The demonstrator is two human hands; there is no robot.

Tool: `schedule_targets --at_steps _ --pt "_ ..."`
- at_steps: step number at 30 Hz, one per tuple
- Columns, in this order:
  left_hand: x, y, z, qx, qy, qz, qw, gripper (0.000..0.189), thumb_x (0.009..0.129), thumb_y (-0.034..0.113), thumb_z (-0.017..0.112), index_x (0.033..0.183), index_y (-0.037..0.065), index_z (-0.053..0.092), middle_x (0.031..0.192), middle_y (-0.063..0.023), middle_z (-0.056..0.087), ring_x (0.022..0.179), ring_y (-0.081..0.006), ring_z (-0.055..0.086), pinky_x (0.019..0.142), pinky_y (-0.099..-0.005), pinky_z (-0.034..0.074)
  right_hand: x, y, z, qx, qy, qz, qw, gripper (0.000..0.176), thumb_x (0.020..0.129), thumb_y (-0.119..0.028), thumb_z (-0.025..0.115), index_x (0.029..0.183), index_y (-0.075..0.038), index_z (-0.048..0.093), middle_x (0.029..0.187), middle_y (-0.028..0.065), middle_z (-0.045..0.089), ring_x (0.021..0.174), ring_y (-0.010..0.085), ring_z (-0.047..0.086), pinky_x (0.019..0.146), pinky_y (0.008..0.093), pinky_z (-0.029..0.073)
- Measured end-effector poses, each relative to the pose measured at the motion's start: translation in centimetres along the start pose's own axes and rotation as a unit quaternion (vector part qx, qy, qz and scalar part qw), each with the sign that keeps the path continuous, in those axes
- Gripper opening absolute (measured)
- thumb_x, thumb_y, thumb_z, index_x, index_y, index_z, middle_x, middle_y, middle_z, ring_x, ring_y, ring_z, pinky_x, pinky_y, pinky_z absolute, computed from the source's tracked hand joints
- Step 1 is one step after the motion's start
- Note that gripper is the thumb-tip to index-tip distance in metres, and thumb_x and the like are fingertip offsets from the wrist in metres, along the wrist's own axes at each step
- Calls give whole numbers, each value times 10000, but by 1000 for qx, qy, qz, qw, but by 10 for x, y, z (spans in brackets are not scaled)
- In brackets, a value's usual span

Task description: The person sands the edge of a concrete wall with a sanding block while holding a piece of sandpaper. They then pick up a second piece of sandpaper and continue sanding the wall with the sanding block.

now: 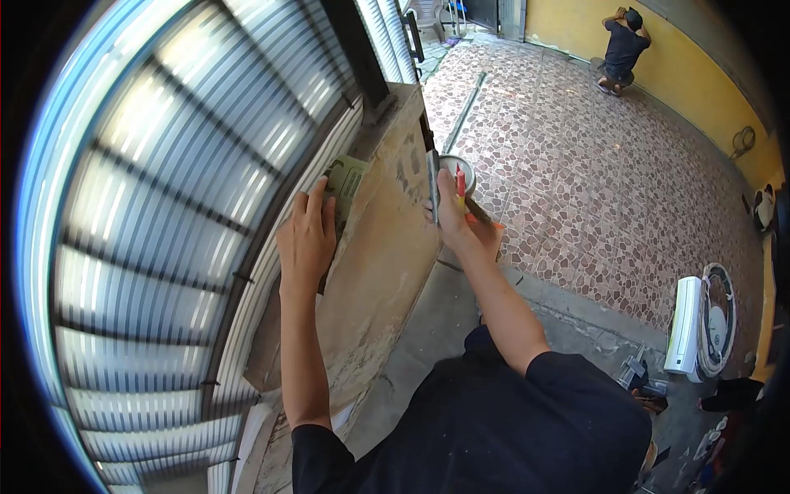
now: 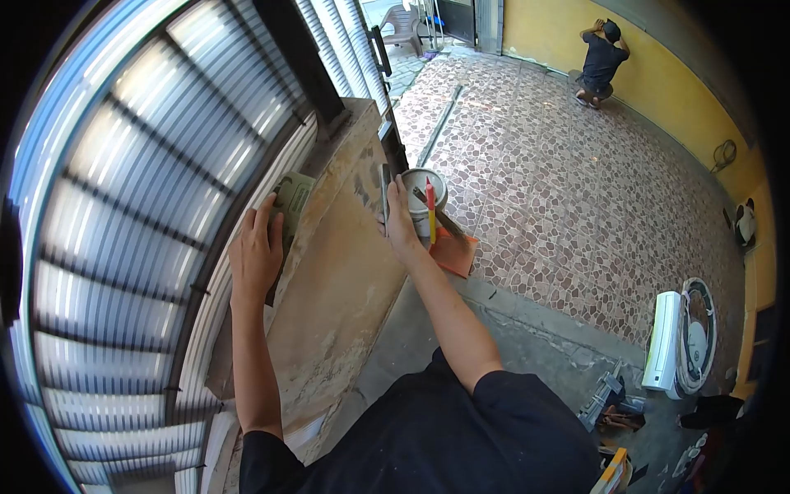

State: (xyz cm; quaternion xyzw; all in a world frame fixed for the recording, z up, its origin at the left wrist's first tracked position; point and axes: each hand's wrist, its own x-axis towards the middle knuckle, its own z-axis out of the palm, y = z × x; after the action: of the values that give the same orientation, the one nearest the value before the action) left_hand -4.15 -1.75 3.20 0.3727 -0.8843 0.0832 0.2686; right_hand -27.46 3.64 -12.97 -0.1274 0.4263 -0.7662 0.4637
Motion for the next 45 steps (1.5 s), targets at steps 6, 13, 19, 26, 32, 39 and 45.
schedule_targets --at_steps 6,13,19,26,32,39,45 --pt "14 1 33 40 12 7 999 335 1081 211 645 1404 120 639 979 -114 665 677 -307 681 551 -425 521 84 2 7 -172 16 -157 972 777 1143 -579 405 1747 -166 144 1525 222 500 1133 315 567 908 371 469" --pt "14 6 34 50 -10 -45 998 364 1068 124 645 1428 72 651 985 -141 664 727 -321 668 588 -429 506 130 48 52 -265 85 -284 918 704 1171 -492 385 1742 -129 190 1460 304 552 1272 460 577 1099 466 438" --pt "15 11 31 42 -48 -102 993 365 1070 71 611 1433 44 646 1020 -179 682 788 -353 674 664 -458 520 183 9 40 -314 103 -240 913 689 1180 -484 339 1745 -121 184 1141 234 498 1021 372 507 1039 446 413" --pt "14 8 32 36 -61 -115 991 363 1067 58 608 1426 21 642 1001 -181 682 802 -349 677 667 -458 515 137 42 41 -318 56 -249 913 701 1186 -497 276 1753 -120 110 1252 220 477 1083 328 456 1104 429 356" --pt "13 7 27 37 -68 -117 990 352 1070 47 597 1416 1 644 1024 -192 692 817 -358 685 685 -455 526 185 -5 52 -290 102 -261 915 703 1179 -470 319 1734 -61 184 1258 263 491 1168 410 481 1088 476 384" --pt "13 6 29 21 -59 -114 991 356 1071 46 595 1420 -12 640 1079 -213 708 854 -371 703 708 -452 547 145 37 51 -307 83 -263 911 695 1176 -475 350 1743 -112 181 1272 269 467 1155 405 495 1071 461 403" --pt "14 3 33 23 -14 -69 997 374 1039 60 653 1410 19 665 905 -143 649 664 -289 618 558 -424 456 174 4 57 -285 116 -242 920 654 1193 -451 284 1742 -118 161 1268 265 495 1113 397 490 1031 470 414"
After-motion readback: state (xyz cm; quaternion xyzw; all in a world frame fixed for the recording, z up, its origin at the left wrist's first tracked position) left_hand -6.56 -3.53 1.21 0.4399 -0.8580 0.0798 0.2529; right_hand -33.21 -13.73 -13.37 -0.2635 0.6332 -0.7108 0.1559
